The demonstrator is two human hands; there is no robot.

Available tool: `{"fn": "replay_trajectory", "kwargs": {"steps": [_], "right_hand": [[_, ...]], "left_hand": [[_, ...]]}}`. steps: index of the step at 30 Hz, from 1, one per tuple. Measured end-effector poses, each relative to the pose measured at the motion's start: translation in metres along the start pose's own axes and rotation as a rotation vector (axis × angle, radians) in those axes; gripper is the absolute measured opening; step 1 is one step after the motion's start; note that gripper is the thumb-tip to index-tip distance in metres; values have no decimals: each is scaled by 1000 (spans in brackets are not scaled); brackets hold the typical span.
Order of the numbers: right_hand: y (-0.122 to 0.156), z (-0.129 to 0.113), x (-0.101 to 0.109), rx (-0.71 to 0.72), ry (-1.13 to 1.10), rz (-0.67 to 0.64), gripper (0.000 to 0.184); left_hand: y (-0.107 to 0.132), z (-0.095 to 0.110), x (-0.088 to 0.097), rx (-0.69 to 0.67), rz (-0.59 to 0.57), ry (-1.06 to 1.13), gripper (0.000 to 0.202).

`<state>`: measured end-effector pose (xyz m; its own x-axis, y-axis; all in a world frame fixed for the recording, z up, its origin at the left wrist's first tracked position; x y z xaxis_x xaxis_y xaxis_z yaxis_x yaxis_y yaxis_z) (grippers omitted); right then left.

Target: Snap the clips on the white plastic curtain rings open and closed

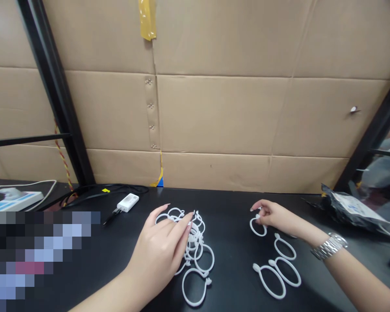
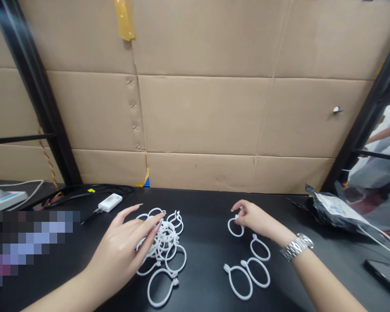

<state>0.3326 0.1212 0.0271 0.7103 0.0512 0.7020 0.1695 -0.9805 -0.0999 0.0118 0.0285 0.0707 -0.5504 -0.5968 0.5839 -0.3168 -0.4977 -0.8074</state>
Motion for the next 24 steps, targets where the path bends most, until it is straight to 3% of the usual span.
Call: {"fn": "replay_trajectory", "kwargs": {"steps": [4, 13, 18, 24], "right_hand": [[8, -38, -18, 63, -172, -43, 23], [41, -109, -96, 236, -374, -43, 11], [59, -133, -102, 372, -336, 46, 12], [60, -133, -99, 406, -257, 98, 13]], "left_hand": [[0, 2, -1, 10, -19, 48, 28], [9, 25, -4, -24, -103, 256, 22], [8, 27, -4, 10, -75, 291, 22], [10, 26, -5, 7, -52, 286, 19]]}}
Point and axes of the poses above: each hand's wrist, its own y-axis away from the middle knuckle, its own x-axis out of the back of the hand, z = x × y, the point moved 5 cm from there along -y, towards the middle knuckle, and after that the axes turned 9 degrees about x, right-handed, at the moved point
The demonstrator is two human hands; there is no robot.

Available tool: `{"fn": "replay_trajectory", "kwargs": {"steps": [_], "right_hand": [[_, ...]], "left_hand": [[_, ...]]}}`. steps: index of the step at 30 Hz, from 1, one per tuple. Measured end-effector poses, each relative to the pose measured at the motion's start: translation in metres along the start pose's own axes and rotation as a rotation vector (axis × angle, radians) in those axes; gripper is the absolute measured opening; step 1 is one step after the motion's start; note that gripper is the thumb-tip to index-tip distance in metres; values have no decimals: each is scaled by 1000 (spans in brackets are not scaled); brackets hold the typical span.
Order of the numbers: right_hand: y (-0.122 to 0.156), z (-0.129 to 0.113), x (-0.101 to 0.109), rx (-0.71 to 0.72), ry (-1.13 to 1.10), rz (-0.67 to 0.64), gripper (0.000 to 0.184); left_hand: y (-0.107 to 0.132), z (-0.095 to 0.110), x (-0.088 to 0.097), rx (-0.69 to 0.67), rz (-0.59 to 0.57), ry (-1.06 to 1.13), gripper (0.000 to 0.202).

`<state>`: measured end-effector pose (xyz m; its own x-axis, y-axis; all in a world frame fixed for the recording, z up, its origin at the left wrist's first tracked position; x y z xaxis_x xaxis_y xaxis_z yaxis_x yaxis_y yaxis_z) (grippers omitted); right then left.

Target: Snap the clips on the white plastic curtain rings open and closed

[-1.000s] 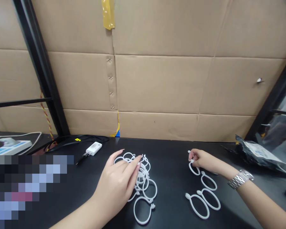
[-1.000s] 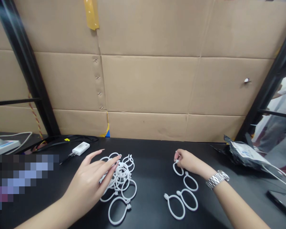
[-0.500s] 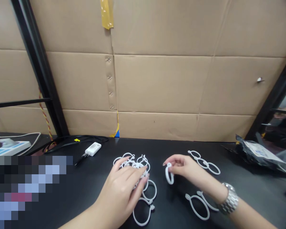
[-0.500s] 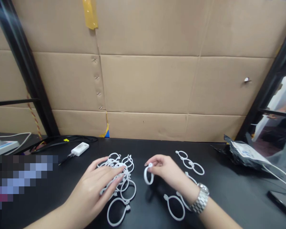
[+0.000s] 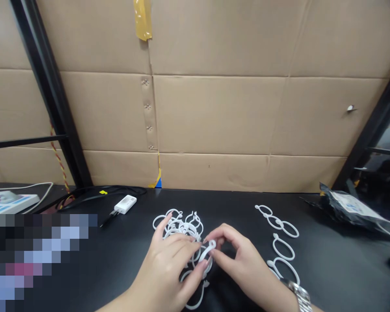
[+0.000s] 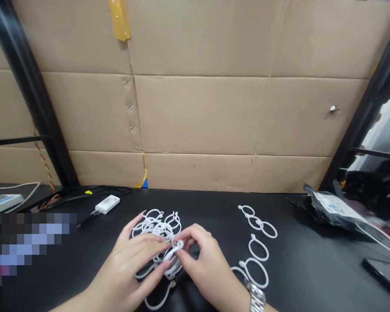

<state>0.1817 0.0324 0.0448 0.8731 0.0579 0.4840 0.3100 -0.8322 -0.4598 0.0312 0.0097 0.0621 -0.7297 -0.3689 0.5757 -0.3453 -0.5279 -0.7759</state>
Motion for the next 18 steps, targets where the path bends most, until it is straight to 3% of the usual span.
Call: {"fn": "replay_trajectory", "kwargs": {"steps": [8, 18], "right_hand": [[2, -5, 0, 67, 33, 20, 11], [-2, 1, 5, 17, -88, 5, 10]], "left_hand": [[1, -7, -4, 59, -20, 50, 19], [1, -21, -5, 217, -52, 89, 15]]}}
Point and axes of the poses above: each hand's wrist, its own y-axis away from the middle knuckle, its own x-axis out of the back of the hand, z = x × y, the point moved 5 cm from there along -y, towards the middle knuckle, and after that the axes turned 9 degrees about x, right-handed, at the moved point
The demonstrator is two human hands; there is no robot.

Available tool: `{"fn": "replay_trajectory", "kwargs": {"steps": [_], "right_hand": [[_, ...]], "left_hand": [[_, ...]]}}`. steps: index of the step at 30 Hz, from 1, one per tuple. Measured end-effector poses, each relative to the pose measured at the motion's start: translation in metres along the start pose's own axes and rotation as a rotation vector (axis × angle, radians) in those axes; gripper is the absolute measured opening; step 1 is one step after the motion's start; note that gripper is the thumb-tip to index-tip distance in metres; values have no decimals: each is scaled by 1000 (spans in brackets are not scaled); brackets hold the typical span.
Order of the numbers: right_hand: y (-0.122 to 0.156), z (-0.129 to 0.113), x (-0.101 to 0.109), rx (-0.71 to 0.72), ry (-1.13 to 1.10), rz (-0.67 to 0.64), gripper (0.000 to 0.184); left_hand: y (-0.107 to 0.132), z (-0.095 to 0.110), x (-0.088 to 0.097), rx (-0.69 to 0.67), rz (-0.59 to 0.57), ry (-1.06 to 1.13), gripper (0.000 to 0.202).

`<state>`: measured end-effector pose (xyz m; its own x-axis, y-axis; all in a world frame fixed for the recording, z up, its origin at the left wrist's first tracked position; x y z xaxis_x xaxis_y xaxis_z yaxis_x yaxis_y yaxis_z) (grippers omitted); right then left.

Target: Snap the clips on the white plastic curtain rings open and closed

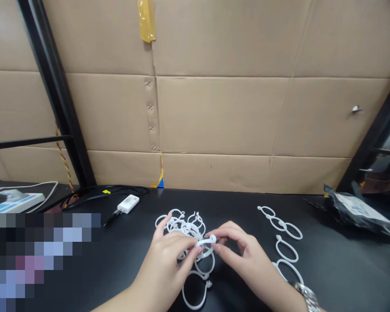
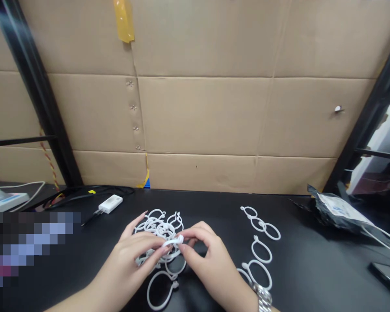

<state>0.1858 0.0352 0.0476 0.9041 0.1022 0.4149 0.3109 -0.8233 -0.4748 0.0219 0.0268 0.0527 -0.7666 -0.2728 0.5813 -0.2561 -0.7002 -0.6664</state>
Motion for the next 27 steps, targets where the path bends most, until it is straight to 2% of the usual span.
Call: {"fn": "replay_trajectory", "kwargs": {"steps": [9, 22, 27], "right_hand": [[-2, 6, 7, -54, -62, 14, 14], [-1, 8, 1, -123, -115, -14, 13], [-2, 6, 1, -101, -127, -28, 12]], "left_hand": [[-1, -2, 1, 36, -16, 27, 14], [1, -2, -2, 2, -27, 86, 15], [3, -2, -5, -1, -47, 101, 15]]}}
Point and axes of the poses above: each hand's wrist, its own y-axis away from the middle knuckle, its own x-axis out of the back of the hand, z = x × y, the point moved 5 cm from there along -y, towards the middle knuckle, and after that the axes turned 9 degrees about x, right-handed, at the moved point
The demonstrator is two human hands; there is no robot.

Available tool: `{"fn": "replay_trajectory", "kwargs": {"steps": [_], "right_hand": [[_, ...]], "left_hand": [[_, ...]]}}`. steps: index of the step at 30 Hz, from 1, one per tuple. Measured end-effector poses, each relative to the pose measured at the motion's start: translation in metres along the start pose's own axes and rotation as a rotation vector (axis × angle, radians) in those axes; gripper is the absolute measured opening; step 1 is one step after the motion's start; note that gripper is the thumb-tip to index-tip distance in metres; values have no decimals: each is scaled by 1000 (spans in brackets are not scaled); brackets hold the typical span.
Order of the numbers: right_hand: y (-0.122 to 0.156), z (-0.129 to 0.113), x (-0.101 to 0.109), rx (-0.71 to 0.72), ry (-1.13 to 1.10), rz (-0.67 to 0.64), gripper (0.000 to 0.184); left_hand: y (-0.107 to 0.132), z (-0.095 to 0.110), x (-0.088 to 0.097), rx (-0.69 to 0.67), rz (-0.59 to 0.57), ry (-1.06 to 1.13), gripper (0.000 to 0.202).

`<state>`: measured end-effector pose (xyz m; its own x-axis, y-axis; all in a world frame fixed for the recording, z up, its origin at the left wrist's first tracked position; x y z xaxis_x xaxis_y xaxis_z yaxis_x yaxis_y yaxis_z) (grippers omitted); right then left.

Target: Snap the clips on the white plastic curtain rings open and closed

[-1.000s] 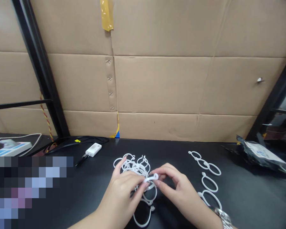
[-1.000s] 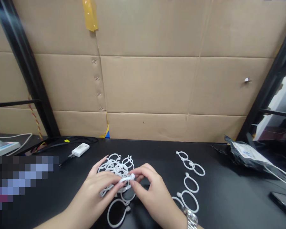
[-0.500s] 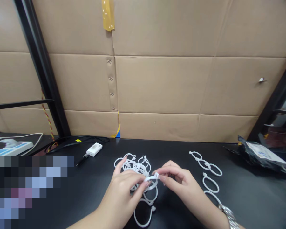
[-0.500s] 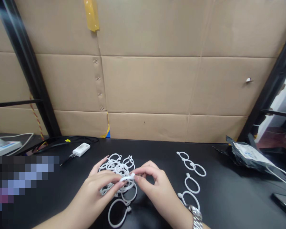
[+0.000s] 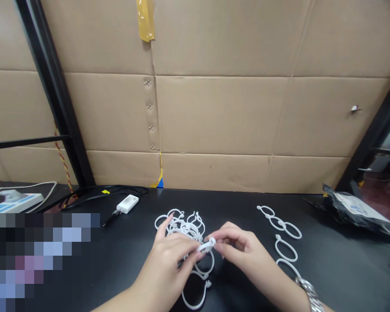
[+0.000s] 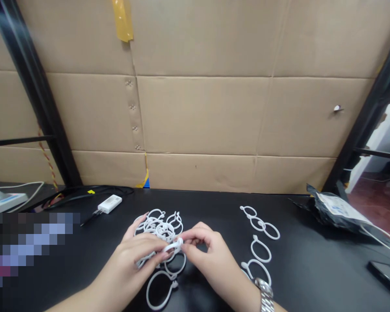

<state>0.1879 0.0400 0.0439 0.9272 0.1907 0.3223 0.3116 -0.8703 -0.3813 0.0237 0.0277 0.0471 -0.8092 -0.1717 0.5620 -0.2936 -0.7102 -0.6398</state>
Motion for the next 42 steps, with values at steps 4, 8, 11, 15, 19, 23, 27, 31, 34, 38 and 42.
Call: {"fn": "replay_trajectory", "kwargs": {"steps": [4, 8, 11, 15, 19, 23, 27, 31, 34, 38, 42], "right_hand": [[2, -6, -2, 39, 34, -22, 12], [3, -11, -2, 96, 85, -36, 13], [2, -13, -1, 106, 108, -45, 12], [0, -16, 1, 116, 120, -70, 12], [1, -17, 0, 118, 173, -133, 13], [4, -19, 0, 132, 319, -163, 11], [4, -20, 0, 136, 381, -205, 9], [5, -23, -2, 143, 425, -258, 7], [7, -26, -4, 151, 479, -255, 7], [10, -27, -7, 128, 502, -252, 8], [10, -30, -9, 103, 488, -254, 11]], "left_hand": [[0, 1, -1, -5, -23, 9, 17], [-1, 3, -1, 1, -57, 30, 18], [-2, 4, -1, 7, -75, 51, 20], [-3, 8, 2, -6, -60, 62, 23], [-2, 11, 3, -80, -14, 4, 24], [0, 11, 2, -124, -6, -58, 24], [0, 12, 2, -102, -52, -46, 22], [-1, 16, 4, -113, -48, -30, 19], [0, 18, 3, -160, -30, -68, 19], [3, 20, 2, -244, 33, -115, 17], [3, 23, 3, -267, 47, -128, 18]]}}
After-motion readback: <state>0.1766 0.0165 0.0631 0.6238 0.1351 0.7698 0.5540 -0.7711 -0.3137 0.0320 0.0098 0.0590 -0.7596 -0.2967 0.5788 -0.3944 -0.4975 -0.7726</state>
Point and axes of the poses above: each hand's wrist, its own y-axis away from the middle knuckle, its own x-axis out of the back of the hand, z = x × y, the point moved 5 cm from there along -y, towards the middle knuckle, and after that the axes turned 9 degrees about x, right-handed, at the moved point
